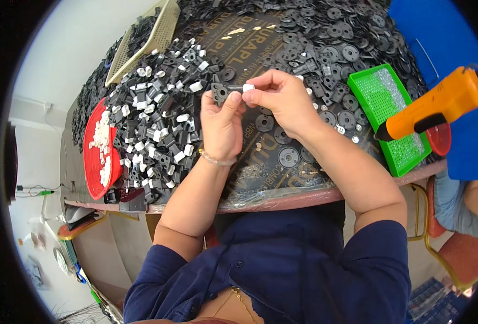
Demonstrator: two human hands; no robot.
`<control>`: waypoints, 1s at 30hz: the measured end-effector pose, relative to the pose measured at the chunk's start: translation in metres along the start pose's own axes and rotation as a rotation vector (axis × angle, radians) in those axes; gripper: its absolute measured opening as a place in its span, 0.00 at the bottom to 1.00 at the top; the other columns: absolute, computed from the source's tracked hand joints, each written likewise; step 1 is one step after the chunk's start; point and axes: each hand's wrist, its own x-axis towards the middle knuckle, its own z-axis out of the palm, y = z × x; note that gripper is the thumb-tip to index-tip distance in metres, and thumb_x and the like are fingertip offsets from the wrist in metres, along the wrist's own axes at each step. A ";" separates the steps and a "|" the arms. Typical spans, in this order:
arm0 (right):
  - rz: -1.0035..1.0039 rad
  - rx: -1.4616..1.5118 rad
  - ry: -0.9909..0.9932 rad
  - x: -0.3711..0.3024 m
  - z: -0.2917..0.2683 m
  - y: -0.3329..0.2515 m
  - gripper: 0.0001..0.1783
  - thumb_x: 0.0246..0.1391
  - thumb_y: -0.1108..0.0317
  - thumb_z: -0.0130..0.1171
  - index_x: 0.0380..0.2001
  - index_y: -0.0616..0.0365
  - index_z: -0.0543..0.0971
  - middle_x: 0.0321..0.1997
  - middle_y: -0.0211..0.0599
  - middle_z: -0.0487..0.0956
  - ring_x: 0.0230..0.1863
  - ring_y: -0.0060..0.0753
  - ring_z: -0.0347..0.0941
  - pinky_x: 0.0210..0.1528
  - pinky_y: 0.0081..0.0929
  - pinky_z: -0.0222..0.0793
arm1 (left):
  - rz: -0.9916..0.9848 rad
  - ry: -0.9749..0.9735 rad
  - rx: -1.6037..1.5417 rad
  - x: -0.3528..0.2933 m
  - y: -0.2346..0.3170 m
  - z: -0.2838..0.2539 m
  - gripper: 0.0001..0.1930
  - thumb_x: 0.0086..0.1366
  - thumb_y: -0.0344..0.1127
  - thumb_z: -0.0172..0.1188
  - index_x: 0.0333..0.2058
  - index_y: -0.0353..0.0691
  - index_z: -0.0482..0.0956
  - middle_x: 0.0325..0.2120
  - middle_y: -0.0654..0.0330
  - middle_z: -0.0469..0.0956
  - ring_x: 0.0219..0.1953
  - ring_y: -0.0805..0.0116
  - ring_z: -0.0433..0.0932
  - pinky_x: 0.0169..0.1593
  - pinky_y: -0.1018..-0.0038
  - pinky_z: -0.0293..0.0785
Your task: Assembling white plastic components into black plastic housings at a factory workbench.
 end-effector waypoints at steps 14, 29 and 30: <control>-0.082 -0.245 -0.377 0.014 0.014 -0.035 0.45 0.37 0.65 0.77 0.60 0.58 0.66 0.62 0.40 0.72 0.62 0.33 0.68 0.67 0.33 0.59 | -0.418 -0.299 -0.310 0.009 0.036 0.000 0.23 0.62 0.29 0.66 0.54 0.42 0.69 0.40 0.65 0.78 0.41 0.74 0.78 0.47 0.76 0.76; -0.511 -0.873 -0.267 0.104 0.147 0.004 0.50 0.36 0.55 0.80 0.60 0.66 0.68 0.50 0.47 0.80 0.53 0.41 0.77 0.57 0.33 0.70 | 0.620 0.163 0.090 -0.019 0.161 -0.019 0.29 0.67 0.25 0.49 0.66 0.35 0.55 0.66 0.53 0.55 0.71 0.60 0.47 0.71 0.64 0.46; -0.431 -0.921 -0.313 0.102 0.162 0.008 0.53 0.36 0.50 0.78 0.63 0.62 0.66 0.57 0.52 0.76 0.60 0.48 0.72 0.63 0.37 0.65 | 0.646 0.200 0.218 -0.016 0.172 -0.035 0.28 0.67 0.24 0.50 0.65 0.35 0.57 0.66 0.53 0.57 0.70 0.60 0.51 0.70 0.64 0.49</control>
